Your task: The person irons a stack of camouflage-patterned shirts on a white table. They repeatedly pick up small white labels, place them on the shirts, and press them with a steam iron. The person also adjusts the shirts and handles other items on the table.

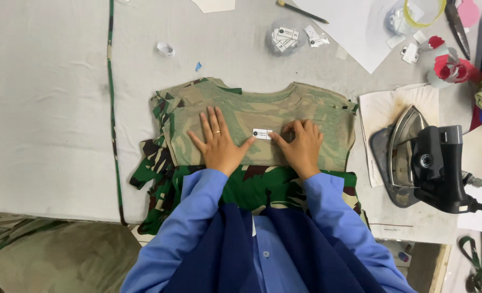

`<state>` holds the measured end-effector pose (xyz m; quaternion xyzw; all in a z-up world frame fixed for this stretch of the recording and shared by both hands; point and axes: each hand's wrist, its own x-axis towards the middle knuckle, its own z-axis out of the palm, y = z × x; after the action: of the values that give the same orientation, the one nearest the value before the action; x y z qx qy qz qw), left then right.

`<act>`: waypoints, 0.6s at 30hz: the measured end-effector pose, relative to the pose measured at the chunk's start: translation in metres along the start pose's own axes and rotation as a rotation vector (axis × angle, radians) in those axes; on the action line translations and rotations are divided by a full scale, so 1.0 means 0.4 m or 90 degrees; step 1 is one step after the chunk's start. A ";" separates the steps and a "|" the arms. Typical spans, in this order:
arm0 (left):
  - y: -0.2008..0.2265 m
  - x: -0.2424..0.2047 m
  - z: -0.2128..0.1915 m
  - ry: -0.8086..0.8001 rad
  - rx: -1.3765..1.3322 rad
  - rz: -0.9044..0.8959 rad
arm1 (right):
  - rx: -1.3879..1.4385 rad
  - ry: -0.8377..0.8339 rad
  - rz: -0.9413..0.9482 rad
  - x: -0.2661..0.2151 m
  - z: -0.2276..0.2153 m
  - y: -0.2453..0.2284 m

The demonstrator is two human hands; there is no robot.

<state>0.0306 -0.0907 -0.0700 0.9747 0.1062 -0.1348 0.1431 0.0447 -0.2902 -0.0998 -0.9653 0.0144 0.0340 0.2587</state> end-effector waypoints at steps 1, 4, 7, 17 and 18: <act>-0.002 0.000 -0.002 -0.001 0.000 -0.001 | 0.000 -0.001 0.000 0.001 0.000 -0.001; -0.001 0.002 0.000 -0.006 -0.017 0.003 | 0.021 -0.006 0.010 0.004 -0.005 -0.001; -0.004 0.007 0.007 0.008 -0.047 0.000 | 0.021 -0.006 -0.002 0.011 -0.009 -0.004; -0.007 0.012 0.018 0.023 -0.034 -0.010 | 0.021 0.005 -0.011 0.015 -0.006 0.010; -0.008 0.012 0.020 0.025 -0.030 -0.012 | 0.014 0.005 -0.013 0.015 -0.006 0.011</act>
<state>0.0326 -0.0895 -0.0797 0.9726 0.1211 -0.1143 0.1626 0.0508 -0.2952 -0.1003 -0.9625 0.0059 0.0271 0.2698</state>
